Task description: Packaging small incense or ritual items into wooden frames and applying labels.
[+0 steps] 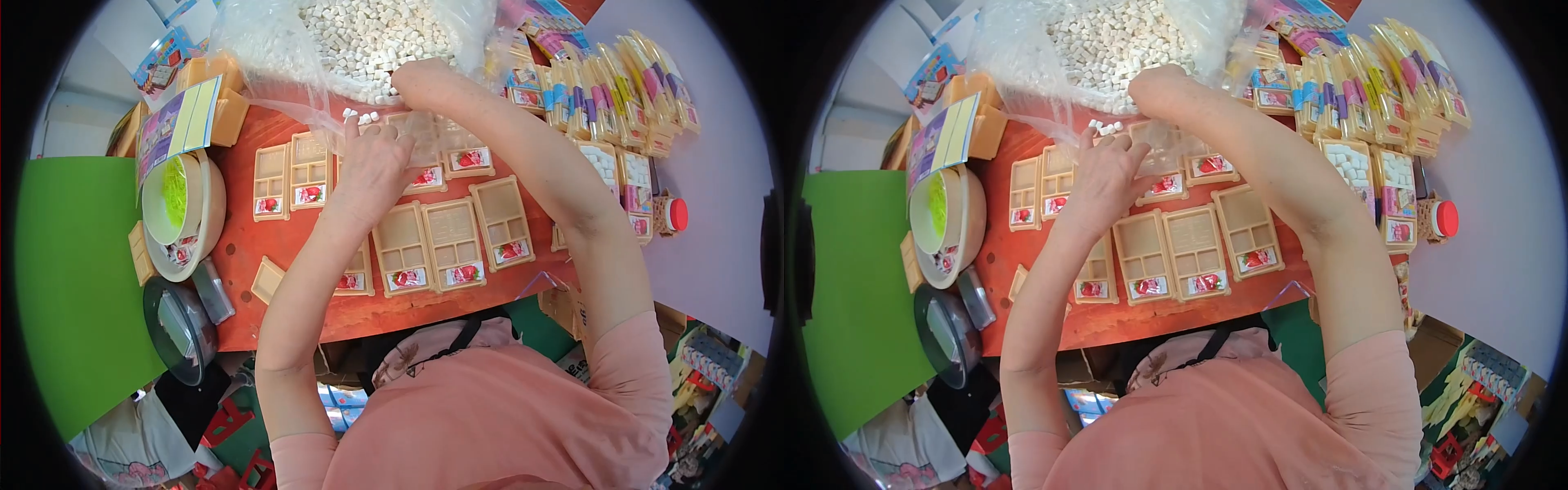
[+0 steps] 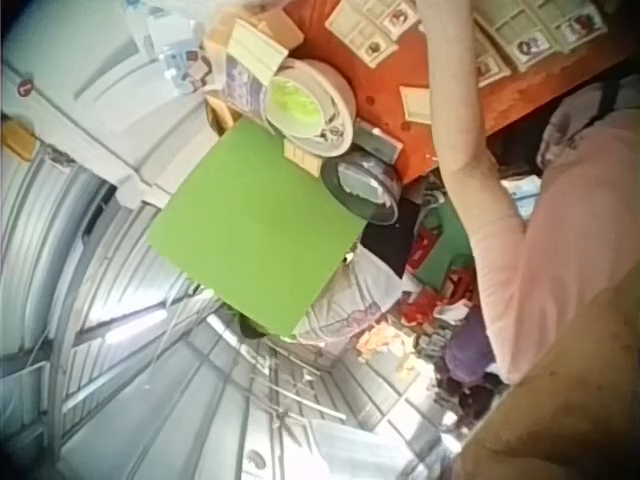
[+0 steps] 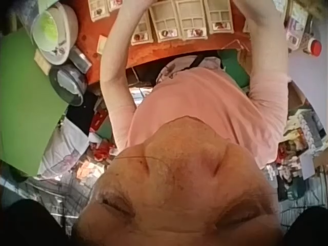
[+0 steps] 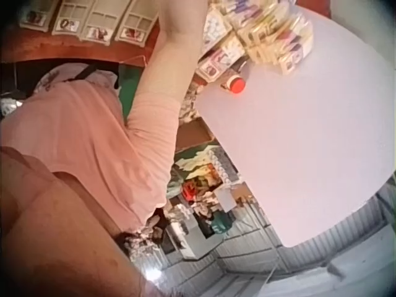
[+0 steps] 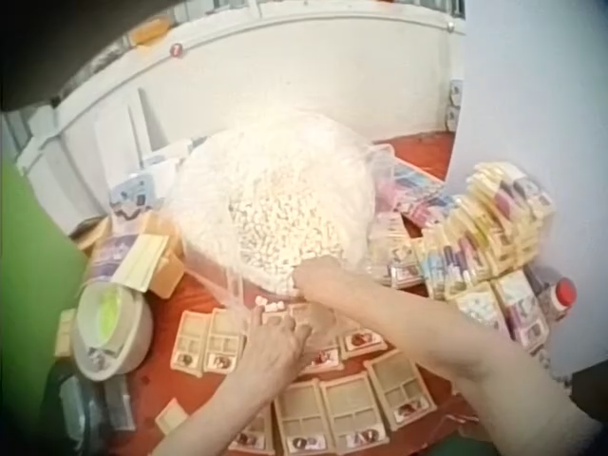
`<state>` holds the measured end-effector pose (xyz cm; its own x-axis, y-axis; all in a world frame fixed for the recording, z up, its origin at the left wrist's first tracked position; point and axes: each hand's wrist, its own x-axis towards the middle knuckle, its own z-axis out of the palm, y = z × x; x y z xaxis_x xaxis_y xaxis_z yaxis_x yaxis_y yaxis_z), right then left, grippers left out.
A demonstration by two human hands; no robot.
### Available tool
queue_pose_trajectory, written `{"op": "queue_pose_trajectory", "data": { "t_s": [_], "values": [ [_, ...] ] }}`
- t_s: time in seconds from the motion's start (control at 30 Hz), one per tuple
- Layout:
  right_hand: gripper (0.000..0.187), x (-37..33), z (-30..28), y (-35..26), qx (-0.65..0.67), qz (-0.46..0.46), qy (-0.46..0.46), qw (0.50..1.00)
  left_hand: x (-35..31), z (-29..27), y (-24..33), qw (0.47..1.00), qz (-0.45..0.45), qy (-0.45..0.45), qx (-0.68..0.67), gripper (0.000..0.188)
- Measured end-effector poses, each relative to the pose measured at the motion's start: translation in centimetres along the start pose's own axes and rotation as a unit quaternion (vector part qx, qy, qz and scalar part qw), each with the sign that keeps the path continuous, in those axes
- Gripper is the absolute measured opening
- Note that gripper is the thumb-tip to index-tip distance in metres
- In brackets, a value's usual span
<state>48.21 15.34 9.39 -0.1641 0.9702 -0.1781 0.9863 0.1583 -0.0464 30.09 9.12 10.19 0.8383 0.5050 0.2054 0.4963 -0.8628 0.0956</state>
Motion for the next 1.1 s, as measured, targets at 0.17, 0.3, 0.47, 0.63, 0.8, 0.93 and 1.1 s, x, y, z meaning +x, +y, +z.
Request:
{"op": "queue_pose_trajectory", "data": {
  "t_s": [0.17,0.3,0.47,0.63,0.8,0.93,1.1],
  "values": [
    [0.019,1.0,-0.2,1.6,0.03,-0.021,0.037,0.999,0.5,0.0,-0.9,0.994,0.009,0.069,-0.089,0.03],
    [0.015,2.5,-2.0,3.5,0.134,-0.039,0.124,0.982,1.6,0.2,-2.7,0.994,-0.01,0.073,-0.078,0.031],
    [0.02,4.5,-3.0,4.7,0.154,-0.032,0.148,0.976,2.8,1.1,-3.8,0.99,-0.071,0.069,-0.097,0.028],
    [0.023,4.9,-2.5,5.5,0.198,0.009,0.159,0.967,1.6,1.8,-6.5,0.974,-0.182,0.112,-0.073,0.028],
    [0.028,4.6,-3.1,6.6,0.358,0.077,0.088,0.926,0.5,1.8,-7.1,0.977,-0.109,0.18,-0.028,0.042],
    [0.027,4.9,-2.6,6.8,0.391,0.099,0.102,0.909,1.0,2.8,-7.4,0.982,-0.114,0.151,-0.023,0.049],
    [0.032,5.2,-1.3,6.9,0.188,0.036,0.227,0.955,2.7,3.7,-8.2,0.96,-0.194,0.161,-0.121,0.046]
  ]
}}
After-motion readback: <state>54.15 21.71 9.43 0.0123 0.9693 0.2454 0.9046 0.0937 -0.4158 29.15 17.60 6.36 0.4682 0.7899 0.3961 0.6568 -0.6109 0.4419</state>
